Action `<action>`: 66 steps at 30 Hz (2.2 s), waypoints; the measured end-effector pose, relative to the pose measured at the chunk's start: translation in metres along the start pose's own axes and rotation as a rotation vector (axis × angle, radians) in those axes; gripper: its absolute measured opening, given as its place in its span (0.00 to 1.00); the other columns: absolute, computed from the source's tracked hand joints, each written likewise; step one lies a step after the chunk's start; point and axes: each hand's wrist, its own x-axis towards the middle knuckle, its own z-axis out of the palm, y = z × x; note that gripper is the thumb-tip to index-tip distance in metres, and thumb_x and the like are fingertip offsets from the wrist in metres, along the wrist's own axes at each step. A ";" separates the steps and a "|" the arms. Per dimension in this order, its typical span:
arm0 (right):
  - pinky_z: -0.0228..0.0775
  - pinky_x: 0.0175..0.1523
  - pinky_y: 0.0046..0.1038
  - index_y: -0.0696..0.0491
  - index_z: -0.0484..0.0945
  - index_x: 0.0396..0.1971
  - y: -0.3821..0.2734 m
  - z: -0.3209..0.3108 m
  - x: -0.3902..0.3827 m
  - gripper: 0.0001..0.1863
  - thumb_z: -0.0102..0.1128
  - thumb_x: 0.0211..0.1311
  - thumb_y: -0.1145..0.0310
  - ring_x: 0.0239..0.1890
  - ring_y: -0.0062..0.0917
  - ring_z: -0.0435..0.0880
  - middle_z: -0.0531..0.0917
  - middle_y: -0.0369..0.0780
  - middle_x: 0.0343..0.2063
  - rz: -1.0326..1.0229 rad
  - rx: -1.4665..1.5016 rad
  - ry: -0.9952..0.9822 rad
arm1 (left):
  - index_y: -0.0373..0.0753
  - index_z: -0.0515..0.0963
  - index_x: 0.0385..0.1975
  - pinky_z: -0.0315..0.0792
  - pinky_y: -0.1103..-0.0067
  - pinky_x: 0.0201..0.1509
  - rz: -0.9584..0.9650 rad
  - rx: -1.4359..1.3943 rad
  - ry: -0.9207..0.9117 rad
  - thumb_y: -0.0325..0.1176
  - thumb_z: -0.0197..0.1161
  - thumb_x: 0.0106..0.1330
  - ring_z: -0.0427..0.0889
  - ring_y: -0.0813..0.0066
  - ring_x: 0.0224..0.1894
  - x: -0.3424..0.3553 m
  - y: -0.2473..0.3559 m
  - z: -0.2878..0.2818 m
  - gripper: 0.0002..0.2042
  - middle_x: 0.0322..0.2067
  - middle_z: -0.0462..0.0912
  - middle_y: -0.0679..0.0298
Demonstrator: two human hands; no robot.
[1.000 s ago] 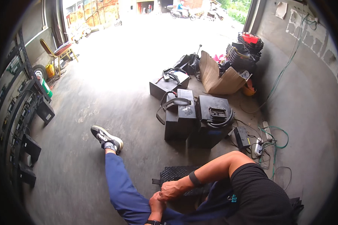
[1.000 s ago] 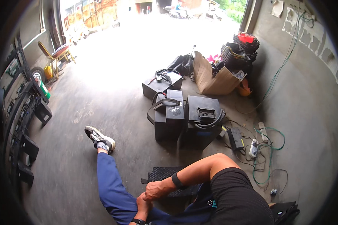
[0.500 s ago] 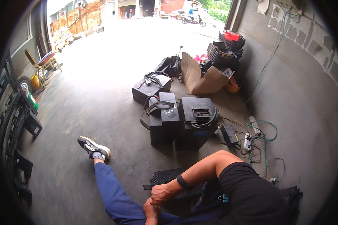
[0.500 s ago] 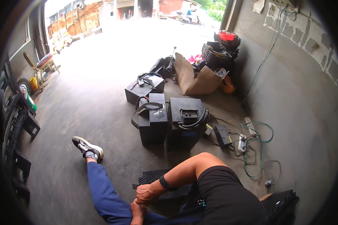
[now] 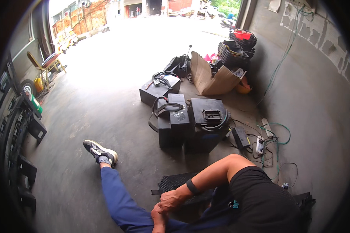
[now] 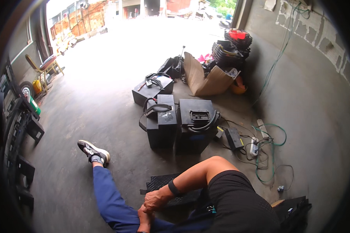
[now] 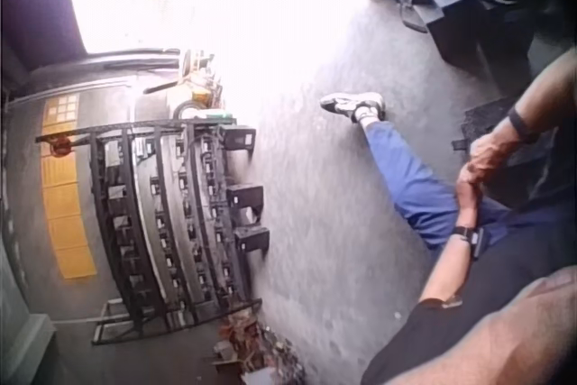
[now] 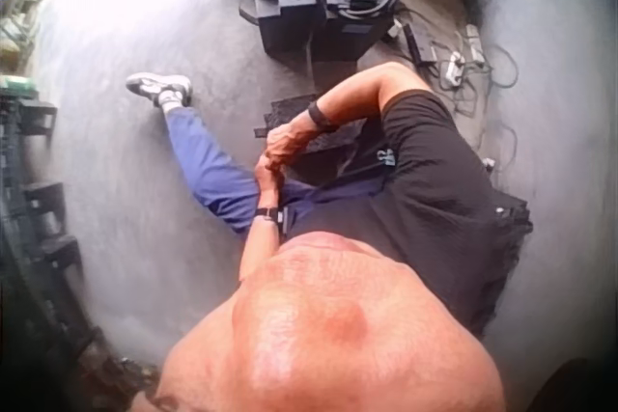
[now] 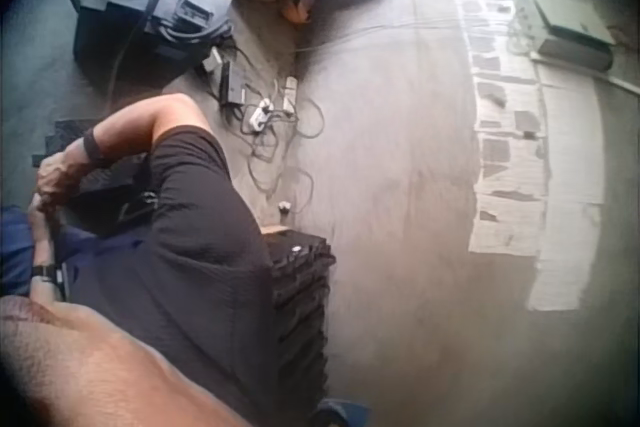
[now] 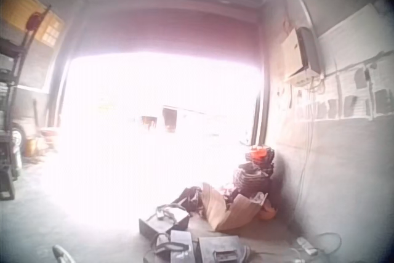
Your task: Using a screwdriver to repair or assemble a black plastic cover for a motorcycle part.
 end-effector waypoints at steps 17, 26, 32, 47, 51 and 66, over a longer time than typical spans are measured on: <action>0.72 0.26 0.43 0.58 0.75 0.26 0.002 -0.005 0.005 0.10 0.54 0.58 0.65 0.25 0.44 0.83 0.81 0.47 0.19 0.050 -0.055 -0.108 | 0.41 0.81 0.34 0.77 0.64 0.42 -0.143 0.065 -0.064 0.28 0.63 0.53 0.83 0.51 0.40 0.000 0.028 -0.016 0.09 0.36 0.85 0.57; 0.73 0.26 0.42 0.57 0.74 0.29 0.004 -0.005 0.004 0.09 0.56 0.56 0.66 0.25 0.43 0.84 0.80 0.46 0.18 0.010 -0.064 -0.093 | 0.41 0.80 0.34 0.77 0.64 0.43 -0.110 0.038 -0.032 0.30 0.65 0.52 0.82 0.50 0.42 -0.001 0.016 -0.010 0.09 0.37 0.84 0.56; 0.74 0.27 0.42 0.57 0.74 0.29 0.000 -0.001 0.002 0.08 0.55 0.57 0.67 0.26 0.43 0.84 0.81 0.46 0.19 -0.016 -0.048 -0.042 | 0.41 0.79 0.34 0.77 0.63 0.43 0.143 0.105 -0.052 0.30 0.64 0.53 0.82 0.48 0.41 0.001 0.016 -0.011 0.08 0.36 0.83 0.55; 0.72 0.24 0.42 0.57 0.72 0.27 0.008 0.001 0.004 0.09 0.53 0.58 0.66 0.23 0.43 0.83 0.79 0.47 0.19 0.051 -0.005 -0.097 | 0.42 0.80 0.36 0.77 0.65 0.45 -0.094 0.032 -0.041 0.31 0.64 0.55 0.82 0.51 0.44 -0.002 0.019 -0.010 0.09 0.39 0.84 0.56; 0.71 0.23 0.41 0.57 0.71 0.25 0.002 -0.001 -0.001 0.10 0.53 0.60 0.66 0.21 0.44 0.82 0.78 0.46 0.16 -0.085 0.020 0.073 | 0.42 0.80 0.37 0.77 0.65 0.44 0.084 0.044 -0.030 0.32 0.65 0.55 0.82 0.51 0.43 0.001 0.014 -0.008 0.10 0.40 0.83 0.56; 0.73 0.27 0.43 0.56 0.69 0.31 0.003 -0.012 0.000 0.08 0.53 0.61 0.66 0.26 0.45 0.83 0.80 0.47 0.22 0.088 -0.011 -0.161 | 0.44 0.80 0.37 0.77 0.64 0.46 -0.061 0.086 -0.059 0.31 0.65 0.57 0.82 0.53 0.44 0.001 0.026 -0.013 0.09 0.41 0.83 0.58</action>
